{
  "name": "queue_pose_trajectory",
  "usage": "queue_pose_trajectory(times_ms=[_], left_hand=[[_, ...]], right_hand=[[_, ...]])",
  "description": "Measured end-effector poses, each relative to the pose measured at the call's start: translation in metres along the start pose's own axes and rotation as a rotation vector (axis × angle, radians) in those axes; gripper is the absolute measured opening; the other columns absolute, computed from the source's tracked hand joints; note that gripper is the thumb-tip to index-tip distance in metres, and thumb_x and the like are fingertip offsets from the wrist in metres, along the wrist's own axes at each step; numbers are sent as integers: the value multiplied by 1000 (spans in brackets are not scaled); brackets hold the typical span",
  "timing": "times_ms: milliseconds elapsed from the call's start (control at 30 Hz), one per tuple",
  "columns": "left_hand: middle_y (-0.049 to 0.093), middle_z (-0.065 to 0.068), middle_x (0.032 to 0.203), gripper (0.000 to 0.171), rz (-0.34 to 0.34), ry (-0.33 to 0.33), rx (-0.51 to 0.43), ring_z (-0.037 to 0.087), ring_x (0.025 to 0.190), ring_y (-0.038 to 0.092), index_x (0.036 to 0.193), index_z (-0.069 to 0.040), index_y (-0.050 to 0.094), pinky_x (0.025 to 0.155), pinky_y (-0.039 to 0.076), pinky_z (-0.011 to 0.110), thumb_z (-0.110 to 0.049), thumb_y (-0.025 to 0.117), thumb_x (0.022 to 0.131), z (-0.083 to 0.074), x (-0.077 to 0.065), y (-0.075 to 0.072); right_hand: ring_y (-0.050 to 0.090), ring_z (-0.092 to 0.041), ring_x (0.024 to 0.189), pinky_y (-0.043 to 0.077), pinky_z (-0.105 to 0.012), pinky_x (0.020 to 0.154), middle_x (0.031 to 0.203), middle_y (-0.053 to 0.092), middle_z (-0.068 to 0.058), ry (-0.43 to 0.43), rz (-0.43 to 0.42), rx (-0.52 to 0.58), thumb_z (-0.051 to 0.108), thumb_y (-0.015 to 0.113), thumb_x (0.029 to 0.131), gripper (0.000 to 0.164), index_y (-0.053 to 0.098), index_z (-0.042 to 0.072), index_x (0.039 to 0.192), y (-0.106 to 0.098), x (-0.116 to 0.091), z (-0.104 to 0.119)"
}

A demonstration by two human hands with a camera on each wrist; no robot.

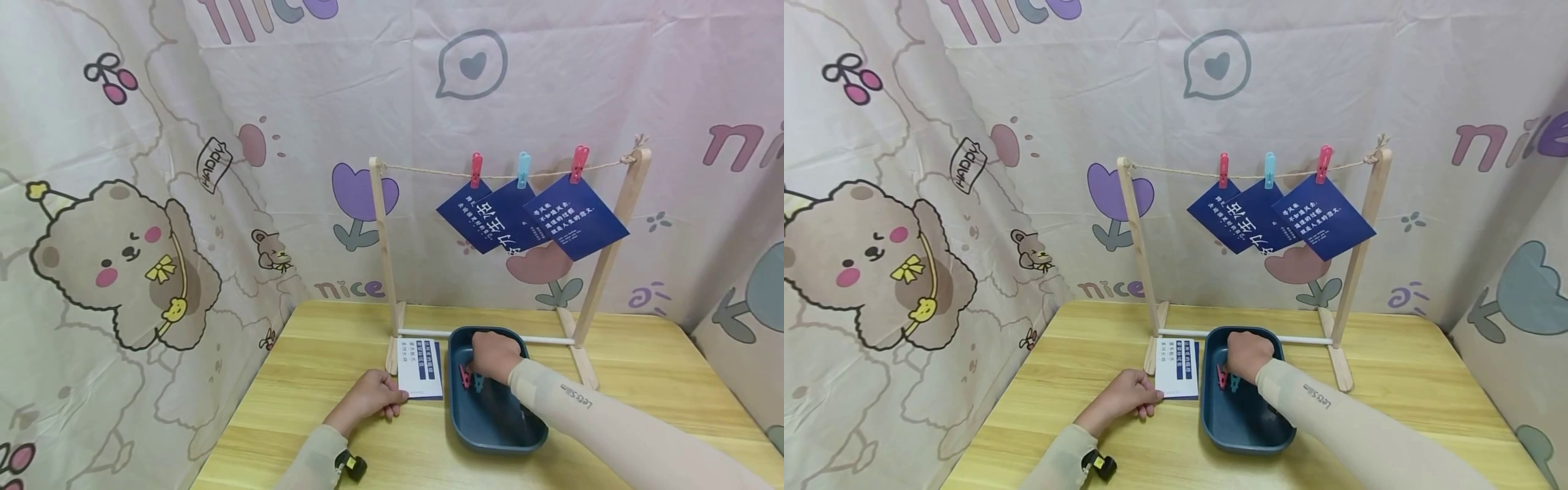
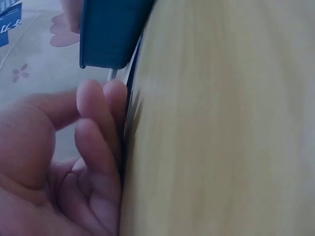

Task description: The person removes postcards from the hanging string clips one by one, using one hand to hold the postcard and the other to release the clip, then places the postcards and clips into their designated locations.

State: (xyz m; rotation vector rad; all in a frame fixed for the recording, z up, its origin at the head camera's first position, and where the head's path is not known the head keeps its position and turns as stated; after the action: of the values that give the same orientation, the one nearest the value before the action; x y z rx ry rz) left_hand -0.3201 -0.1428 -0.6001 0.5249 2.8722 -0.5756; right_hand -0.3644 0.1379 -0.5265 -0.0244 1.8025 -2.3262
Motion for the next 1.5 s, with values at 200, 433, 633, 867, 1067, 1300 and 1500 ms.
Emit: queue_pose_trajectory(times_ms=[200, 433, 633, 867, 1067, 1300, 1500], left_hand=[[72, 8, 67, 22, -7, -1, 61, 10, 49, 61, 90, -4, 64, 46, 48, 16, -16, 80, 98, -14, -1, 0], [71, 7, 65, 26, -56, 23, 136, 10, 48, 57, 88, -6, 63, 47, 48, 20, -22, 81, 99, -61, 3, 2], [71, 7, 70, 24, -85, 97, 111, 14, 51, 58, 93, -7, 64, 47, 47, 21, -23, 79, 101, -108, 11, 1], [74, 9, 91, 23, -137, 194, 80, 19, 70, 69, 109, -7, 71, 67, 63, 34, -26, 80, 101, -152, 20, -3], [76, 5, 105, 33, -154, 244, 125, 21, 86, 74, 127, -11, 72, 81, 66, 39, -28, 80, 100, -179, 26, -2], [76, 5, 115, 36, -187, 293, 112, 23, 106, 73, 132, -12, 72, 91, 65, 39, -26, 80, 100, -211, 41, -3], [75, 11, 125, 40, -192, 333, 90, 31, 116, 73, 137, -9, 69, 97, 65, 43, -21, 80, 101, -236, 51, -1]], right_hand=[[60, -20, 59, 47, -34, 52, 64, 62, -3, -3, -3, -5, 31, 91, 88, 33, 66, 12, 75, 0, -3, -4], [61, -20, 58, 48, -32, 53, 64, 63, -3, 13, 12, 11, 32, 90, 89, 31, 69, 12, 76, -2, -8, -8], [61, -19, 56, 45, -30, 49, 62, 62, -2, 2, -6, 16, 35, 90, 88, 36, 67, 14, 70, -17, -10, -7], [57, -19, 50, 35, -29, 45, 55, 58, 1, -29, -35, 88, 33, 87, 92, 37, 69, 16, 64, -46, -6, -5], [54, -17, 46, 29, -28, 42, 52, 56, 3, -59, -42, 138, 32, 85, 93, 38, 72, 15, 62, -73, -6, -1], [58, -16, 48, 37, -28, 43, 52, 61, 4, -98, -84, 167, 35, 82, 95, 37, 74, 21, 62, -113, -12, 0], [63, -15, 54, 49, -29, 50, 60, 65, 2, -133, -108, 225, 32, 81, 98, 24, 83, 17, 78, -139, -14, -2]])
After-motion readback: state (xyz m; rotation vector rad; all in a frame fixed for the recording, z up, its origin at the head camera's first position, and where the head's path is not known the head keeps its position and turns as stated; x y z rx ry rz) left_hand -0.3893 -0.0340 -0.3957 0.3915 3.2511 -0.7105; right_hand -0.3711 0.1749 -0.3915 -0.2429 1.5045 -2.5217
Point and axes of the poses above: each hand's wrist, its own x-axis towards the middle knuckle, its own y-axis out of the palm, z = x × y, the point moved 4 cm from there along x, towards the middle knuckle
